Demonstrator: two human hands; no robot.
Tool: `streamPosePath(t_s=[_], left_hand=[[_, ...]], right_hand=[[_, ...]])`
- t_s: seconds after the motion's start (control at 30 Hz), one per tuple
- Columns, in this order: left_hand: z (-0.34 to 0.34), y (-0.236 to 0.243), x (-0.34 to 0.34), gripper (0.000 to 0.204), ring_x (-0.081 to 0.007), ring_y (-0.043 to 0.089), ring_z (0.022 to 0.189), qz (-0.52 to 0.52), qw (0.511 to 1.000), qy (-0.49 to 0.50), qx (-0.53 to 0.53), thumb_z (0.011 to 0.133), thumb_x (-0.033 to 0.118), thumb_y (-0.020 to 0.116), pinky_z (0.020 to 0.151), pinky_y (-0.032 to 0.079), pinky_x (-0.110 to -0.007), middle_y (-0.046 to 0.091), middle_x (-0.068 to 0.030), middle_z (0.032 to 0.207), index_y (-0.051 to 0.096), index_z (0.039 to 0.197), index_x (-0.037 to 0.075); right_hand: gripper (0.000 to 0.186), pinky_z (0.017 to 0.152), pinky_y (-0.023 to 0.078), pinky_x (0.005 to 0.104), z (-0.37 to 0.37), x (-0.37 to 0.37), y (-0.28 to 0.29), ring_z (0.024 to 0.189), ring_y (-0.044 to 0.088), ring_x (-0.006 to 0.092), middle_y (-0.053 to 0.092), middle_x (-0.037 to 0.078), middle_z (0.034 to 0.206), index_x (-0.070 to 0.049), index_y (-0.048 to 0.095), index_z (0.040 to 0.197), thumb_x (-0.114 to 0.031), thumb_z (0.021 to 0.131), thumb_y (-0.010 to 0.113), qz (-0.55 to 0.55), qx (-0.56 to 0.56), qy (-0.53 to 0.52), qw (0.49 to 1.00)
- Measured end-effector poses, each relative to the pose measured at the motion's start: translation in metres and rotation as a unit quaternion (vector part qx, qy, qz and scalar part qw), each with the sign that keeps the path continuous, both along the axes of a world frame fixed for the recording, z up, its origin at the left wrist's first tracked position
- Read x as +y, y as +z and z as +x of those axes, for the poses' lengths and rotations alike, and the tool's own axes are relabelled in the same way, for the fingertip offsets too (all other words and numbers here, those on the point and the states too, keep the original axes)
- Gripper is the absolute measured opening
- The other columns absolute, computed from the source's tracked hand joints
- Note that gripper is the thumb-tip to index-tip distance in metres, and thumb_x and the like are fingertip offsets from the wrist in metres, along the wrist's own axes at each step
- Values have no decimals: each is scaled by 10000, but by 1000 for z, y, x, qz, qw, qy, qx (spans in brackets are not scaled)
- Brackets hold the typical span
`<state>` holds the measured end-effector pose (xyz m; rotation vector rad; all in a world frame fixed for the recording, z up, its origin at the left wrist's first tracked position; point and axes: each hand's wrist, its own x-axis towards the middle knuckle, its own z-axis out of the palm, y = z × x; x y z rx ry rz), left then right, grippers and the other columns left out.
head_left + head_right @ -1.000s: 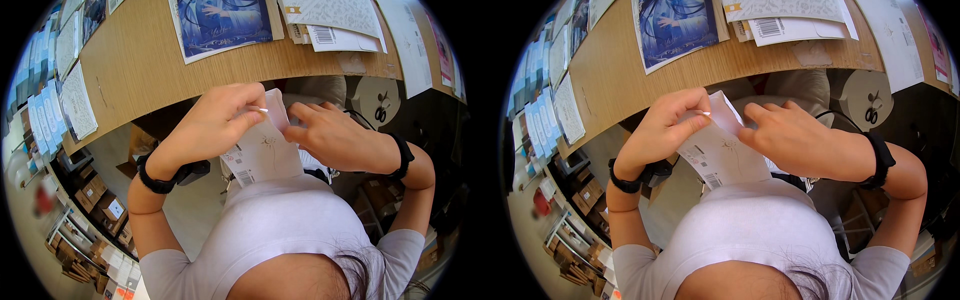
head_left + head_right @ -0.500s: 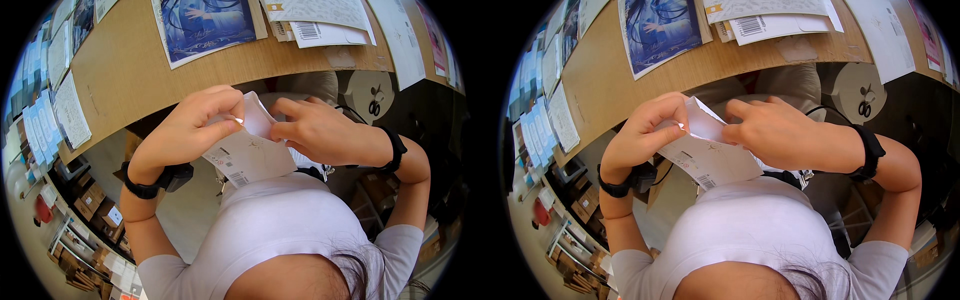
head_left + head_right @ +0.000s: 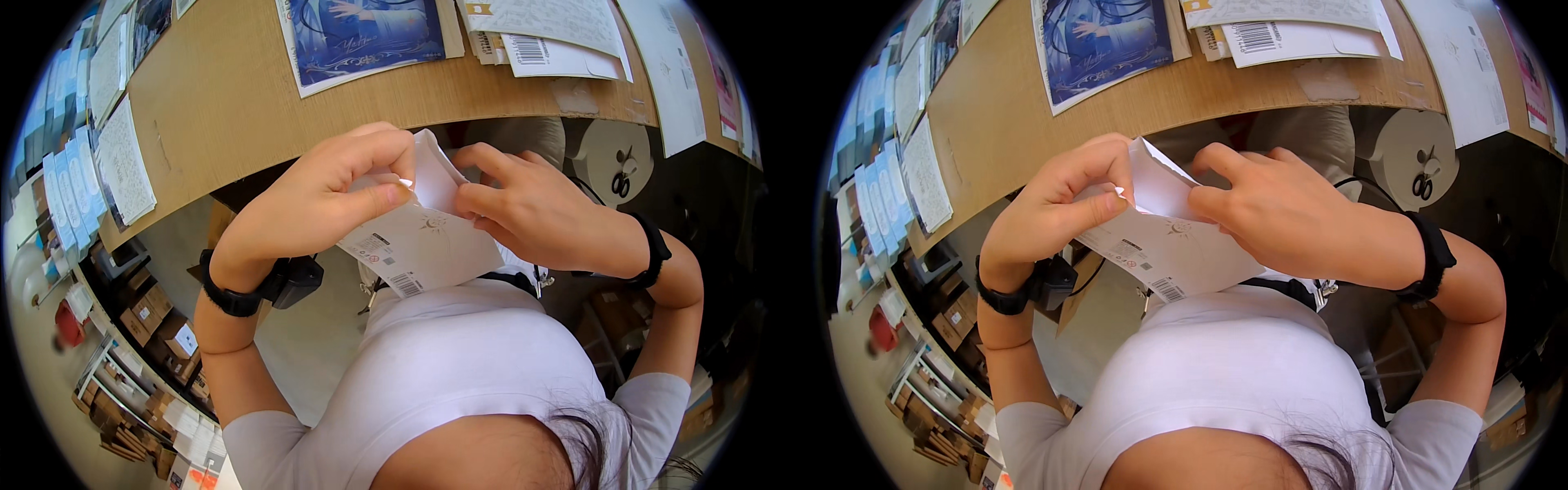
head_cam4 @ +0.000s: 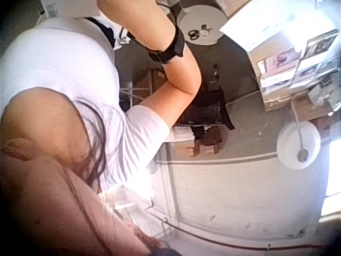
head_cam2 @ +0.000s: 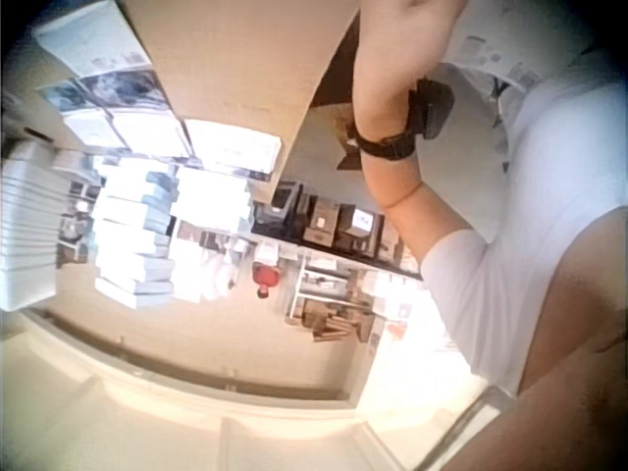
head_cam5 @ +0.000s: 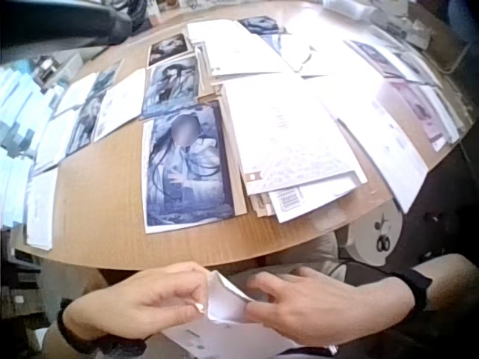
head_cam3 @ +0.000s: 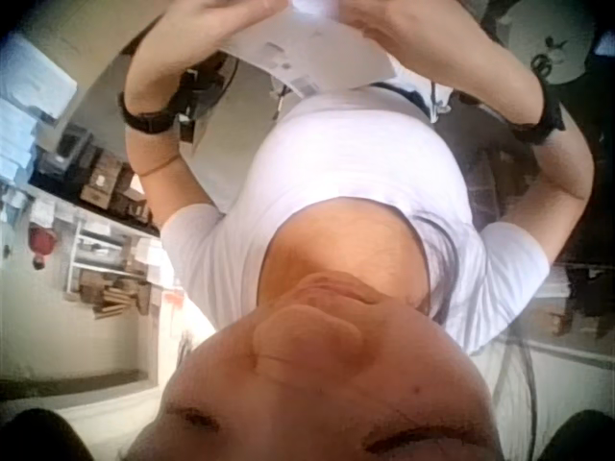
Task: The person opens several white envelopes to remove decorative cards and inserts them into a larger blue box. They then use scissors to cut the plastic wrapping on the box and remove the film. The person works at a wooden table in a room with stacks of similar stationery items.
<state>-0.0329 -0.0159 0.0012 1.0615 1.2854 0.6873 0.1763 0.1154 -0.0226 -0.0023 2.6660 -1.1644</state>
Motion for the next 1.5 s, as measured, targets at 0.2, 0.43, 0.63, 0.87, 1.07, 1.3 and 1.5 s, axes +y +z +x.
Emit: streamPosePath(t_s=[0.2,0.43,0.63,0.87,1.07,1.3,1.5], left_hand=[[0,3,0,126,-87,415,801,-21,1000,18,-10,883,152,532,748,345,-216,438,4,827,488,825,49],[9,0,2,105,-53,391,772,-12,1000,27,-6,884,117,531,710,347,-198,430,26,804,472,833,47],[12,2,7,110,-53,380,755,-27,999,23,23,884,110,530,689,353,-196,419,29,788,461,834,41],[14,1,12,111,-225,488,783,-24,999,19,45,831,115,538,731,411,-323,517,-104,800,493,852,16],[17,-1,10,119,-96,420,760,8,998,14,56,866,111,540,703,380,-236,447,-11,777,458,822,36],[20,-1,13,97,-115,429,767,17,997,9,74,843,91,531,715,376,-239,441,-29,782,458,821,30],[15,7,10,82,-81,403,766,-39,997,36,51,839,92,521,711,347,-207,422,7,787,460,813,44]], right_hand=[[240,731,437,384,0,-1,5,892,569,240,487,112,1128,-103,557,977,-59,758,645,-6,1,3,1000],[196,736,446,398,-1,1,6,931,561,278,512,116,1046,-74,637,941,-84,747,663,-15,13,34,999],[140,725,427,405,-2,2,8,953,518,266,511,98,985,-72,664,863,-78,723,672,12,-32,88,996],[99,706,421,415,-3,3,9,926,515,271,512,86,967,-60,658,802,-50,703,657,4,-56,100,993],[79,701,417,420,0,2,7,912,514,268,513,91,953,-48,648,797,-26,736,604,5,-55,104,993],[107,691,418,449,5,4,7,889,516,287,513,112,938,-43,655,799,-19,708,605,29,-53,134,989],[130,711,421,486,24,-2,2,886,533,289,516,132,939,-53,663,842,-75,721,620,67,-74,182,978]])
